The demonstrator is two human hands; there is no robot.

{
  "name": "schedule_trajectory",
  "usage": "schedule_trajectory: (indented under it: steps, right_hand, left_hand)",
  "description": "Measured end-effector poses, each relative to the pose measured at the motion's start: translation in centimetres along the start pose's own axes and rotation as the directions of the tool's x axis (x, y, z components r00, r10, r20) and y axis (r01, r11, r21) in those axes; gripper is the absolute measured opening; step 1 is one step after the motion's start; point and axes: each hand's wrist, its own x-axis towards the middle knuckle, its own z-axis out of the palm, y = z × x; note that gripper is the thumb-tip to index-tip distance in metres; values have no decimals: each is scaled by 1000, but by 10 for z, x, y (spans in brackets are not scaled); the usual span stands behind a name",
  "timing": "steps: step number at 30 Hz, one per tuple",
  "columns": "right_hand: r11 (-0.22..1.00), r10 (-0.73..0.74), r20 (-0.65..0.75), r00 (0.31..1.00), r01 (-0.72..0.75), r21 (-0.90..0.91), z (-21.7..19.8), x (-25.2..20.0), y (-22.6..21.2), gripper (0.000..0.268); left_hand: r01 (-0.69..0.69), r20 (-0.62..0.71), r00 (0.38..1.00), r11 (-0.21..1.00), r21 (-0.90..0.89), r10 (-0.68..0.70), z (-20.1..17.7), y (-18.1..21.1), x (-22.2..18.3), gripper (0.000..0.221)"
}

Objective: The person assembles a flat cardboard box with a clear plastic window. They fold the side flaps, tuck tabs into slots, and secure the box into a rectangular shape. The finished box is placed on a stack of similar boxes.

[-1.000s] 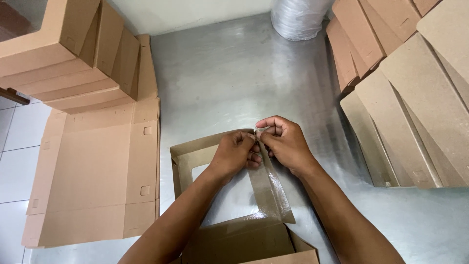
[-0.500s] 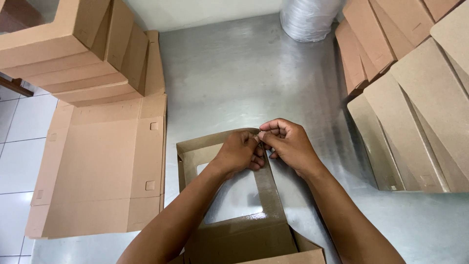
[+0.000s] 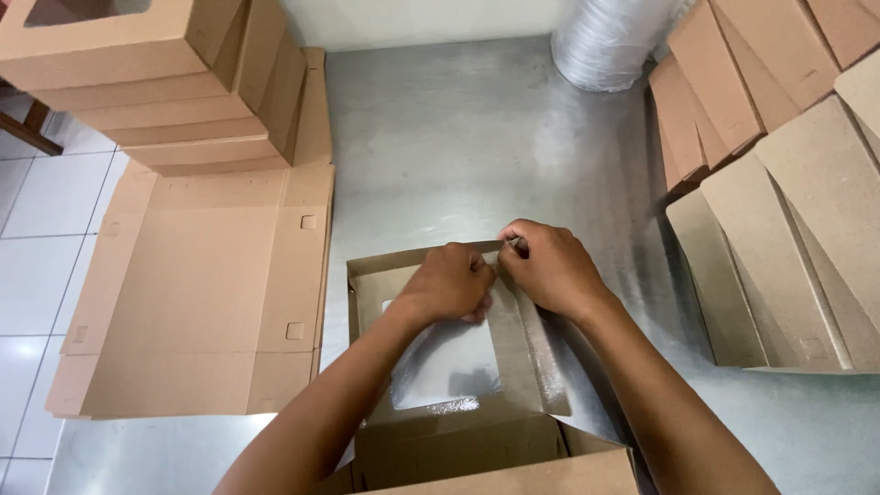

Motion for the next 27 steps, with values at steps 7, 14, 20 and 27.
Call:
schedule_trajectory:
  steps: [7, 14, 20, 27]
  right_hand:
    - [868, -172, 44, 984, 172, -466, 12, 14, -2, 22]
    - [795, -190, 41, 981, 178, -580, 1, -11, -53, 23]
    - [877, -389, 83, 917, 396, -271, 18, -15, -90, 26]
    - [963, -216, 316, 924, 147, 226, 79, -8, -117, 26]
  left_hand:
    - [63, -440, 898, 991, 116, -6, -79, -25, -69, 27]
    - [98, -452, 876, 981, -167, -165, -82, -102, -94, 46]
    - [51, -390, 907, 958, -281, -162, -66, -123, -82, 30]
    - [21, -324, 926, 882, -471, -195, -59, -145, -68, 32]
